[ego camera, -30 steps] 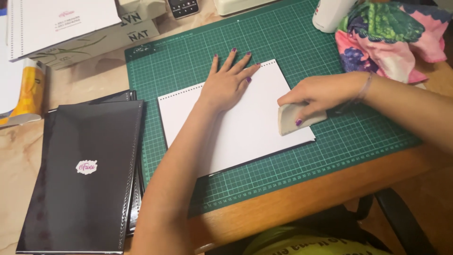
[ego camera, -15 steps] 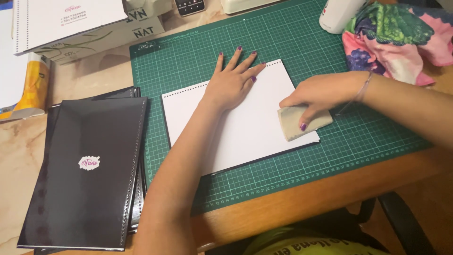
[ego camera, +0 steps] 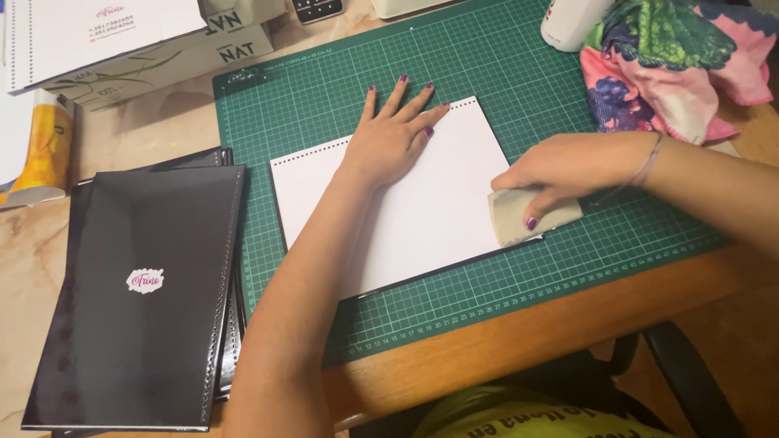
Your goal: Assembling and cleaning notebook pages using a rubbing block and a cloth on a cutting mat.
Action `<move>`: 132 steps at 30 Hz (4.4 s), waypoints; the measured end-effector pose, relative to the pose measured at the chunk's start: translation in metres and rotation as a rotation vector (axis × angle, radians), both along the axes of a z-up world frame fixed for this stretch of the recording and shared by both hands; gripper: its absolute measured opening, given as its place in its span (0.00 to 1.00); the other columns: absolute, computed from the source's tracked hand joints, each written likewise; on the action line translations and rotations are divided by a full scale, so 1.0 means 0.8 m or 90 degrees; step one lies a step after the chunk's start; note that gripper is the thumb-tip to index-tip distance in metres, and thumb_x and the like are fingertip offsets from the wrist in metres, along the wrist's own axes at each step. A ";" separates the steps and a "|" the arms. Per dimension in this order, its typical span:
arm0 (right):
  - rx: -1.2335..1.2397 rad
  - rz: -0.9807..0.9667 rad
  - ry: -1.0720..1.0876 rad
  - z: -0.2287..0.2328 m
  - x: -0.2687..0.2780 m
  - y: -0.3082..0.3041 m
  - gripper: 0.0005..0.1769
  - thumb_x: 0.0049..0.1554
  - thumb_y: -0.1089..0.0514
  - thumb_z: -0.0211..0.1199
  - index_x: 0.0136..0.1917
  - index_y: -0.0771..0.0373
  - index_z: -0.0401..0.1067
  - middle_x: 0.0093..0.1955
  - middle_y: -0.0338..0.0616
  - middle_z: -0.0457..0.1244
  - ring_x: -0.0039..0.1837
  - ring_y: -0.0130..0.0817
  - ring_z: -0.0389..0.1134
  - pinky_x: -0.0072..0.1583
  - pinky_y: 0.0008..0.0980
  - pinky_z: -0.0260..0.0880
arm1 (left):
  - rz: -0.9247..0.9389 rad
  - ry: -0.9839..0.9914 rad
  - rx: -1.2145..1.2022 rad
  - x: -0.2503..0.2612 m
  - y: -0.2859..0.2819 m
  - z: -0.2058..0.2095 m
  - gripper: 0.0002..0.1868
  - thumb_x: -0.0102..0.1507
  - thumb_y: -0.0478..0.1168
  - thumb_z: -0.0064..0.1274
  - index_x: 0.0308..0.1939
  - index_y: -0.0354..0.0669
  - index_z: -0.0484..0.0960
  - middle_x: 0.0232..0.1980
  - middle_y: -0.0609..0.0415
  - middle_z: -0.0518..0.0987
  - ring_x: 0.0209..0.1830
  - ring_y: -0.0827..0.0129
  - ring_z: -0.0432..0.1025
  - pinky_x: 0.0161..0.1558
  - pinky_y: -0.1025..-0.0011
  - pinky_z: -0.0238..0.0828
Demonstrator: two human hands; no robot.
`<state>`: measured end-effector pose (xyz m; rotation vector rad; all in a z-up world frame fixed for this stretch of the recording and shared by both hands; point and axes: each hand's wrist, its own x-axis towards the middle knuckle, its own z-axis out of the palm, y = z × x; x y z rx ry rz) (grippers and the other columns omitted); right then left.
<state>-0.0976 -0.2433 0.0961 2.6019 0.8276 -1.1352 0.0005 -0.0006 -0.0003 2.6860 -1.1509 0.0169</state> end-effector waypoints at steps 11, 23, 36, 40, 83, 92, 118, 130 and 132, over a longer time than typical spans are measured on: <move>-0.014 -0.048 0.034 -0.001 0.002 -0.014 0.16 0.54 0.38 0.67 0.52 0.40 0.69 0.43 0.28 0.70 0.45 0.30 0.71 0.46 0.32 0.63 | -0.017 -0.012 -0.004 0.004 0.001 -0.005 0.26 0.74 0.52 0.26 0.77 0.68 0.60 0.82 0.59 0.53 0.83 0.49 0.37 0.74 0.32 0.26; -0.076 -0.101 0.054 0.009 0.009 -0.017 0.20 0.51 0.39 0.70 0.57 0.36 0.73 0.49 0.27 0.73 0.49 0.28 0.72 0.49 0.29 0.65 | -0.027 -0.023 -0.012 0.003 0.003 -0.006 0.26 0.74 0.51 0.27 0.77 0.67 0.60 0.82 0.57 0.55 0.83 0.47 0.37 0.73 0.31 0.26; 0.672 -0.482 0.166 -0.072 0.039 -0.126 0.25 0.51 0.55 0.70 0.59 0.68 0.74 0.24 0.54 0.70 0.21 0.35 0.69 0.21 0.30 0.67 | 0.083 -0.054 0.107 -0.003 -0.009 0.019 0.34 0.71 0.60 0.42 0.81 0.76 0.50 0.84 0.57 0.51 0.85 0.53 0.40 0.74 0.28 0.22; 0.845 -0.571 0.162 -0.073 0.003 -0.106 0.16 0.57 0.55 0.67 0.52 0.70 0.73 0.22 0.52 0.66 0.19 0.33 0.66 0.20 0.27 0.65 | 0.089 -0.073 0.051 0.014 -0.023 -0.010 0.37 0.70 0.57 0.48 0.81 0.73 0.52 0.81 0.55 0.55 0.83 0.52 0.46 0.74 0.28 0.32; 0.426 -0.390 -0.766 -0.013 -0.023 -0.187 0.20 0.72 0.44 0.62 0.51 0.62 0.65 0.33 0.51 0.60 0.35 0.50 0.59 0.40 0.48 0.53 | 0.240 0.659 -0.953 -0.080 -0.308 -0.022 0.12 0.62 0.38 0.41 0.49 0.51 0.69 0.39 0.56 0.72 0.35 0.70 0.63 0.37 0.70 0.54; 0.058 -0.114 -0.915 -0.033 -0.023 -0.177 0.15 0.71 0.38 0.57 0.51 0.48 0.66 0.27 0.37 0.61 0.31 0.43 0.67 0.34 0.42 0.64 | 0.346 0.813 -1.289 -0.073 -0.332 -0.040 0.07 0.68 0.32 0.38 0.48 0.45 0.68 0.39 0.49 0.76 0.35 0.66 0.74 0.35 0.66 0.74; 0.293 0.049 -0.844 0.017 0.159 -0.074 0.10 0.62 0.48 0.60 0.48 0.55 0.71 0.45 0.39 0.66 0.50 0.44 0.71 0.40 0.48 0.66 | 0.005 0.926 -0.798 -0.126 -0.182 -0.008 0.47 0.60 0.28 0.42 0.82 0.56 0.49 0.53 0.54 0.79 0.39 0.80 0.68 0.33 0.81 0.57; -0.026 0.190 -0.684 -0.082 0.263 -0.057 0.10 0.61 0.57 0.56 0.49 0.48 0.78 0.45 0.37 0.68 0.43 0.44 0.74 0.38 0.43 0.71 | -0.060 0.727 -0.583 -0.067 -0.127 -0.009 0.29 0.65 0.32 0.43 0.72 0.41 0.67 0.72 0.44 0.71 0.75 0.60 0.64 0.73 0.64 0.60; 0.026 0.033 -0.432 -0.093 0.261 -0.077 0.14 0.55 0.51 0.64 0.49 0.60 0.80 0.47 0.52 0.72 0.50 0.53 0.76 0.49 0.50 0.77 | -0.057 0.647 -0.557 -0.062 -0.118 -0.007 0.27 0.68 0.34 0.44 0.73 0.44 0.71 0.71 0.42 0.74 0.75 0.47 0.63 0.72 0.50 0.60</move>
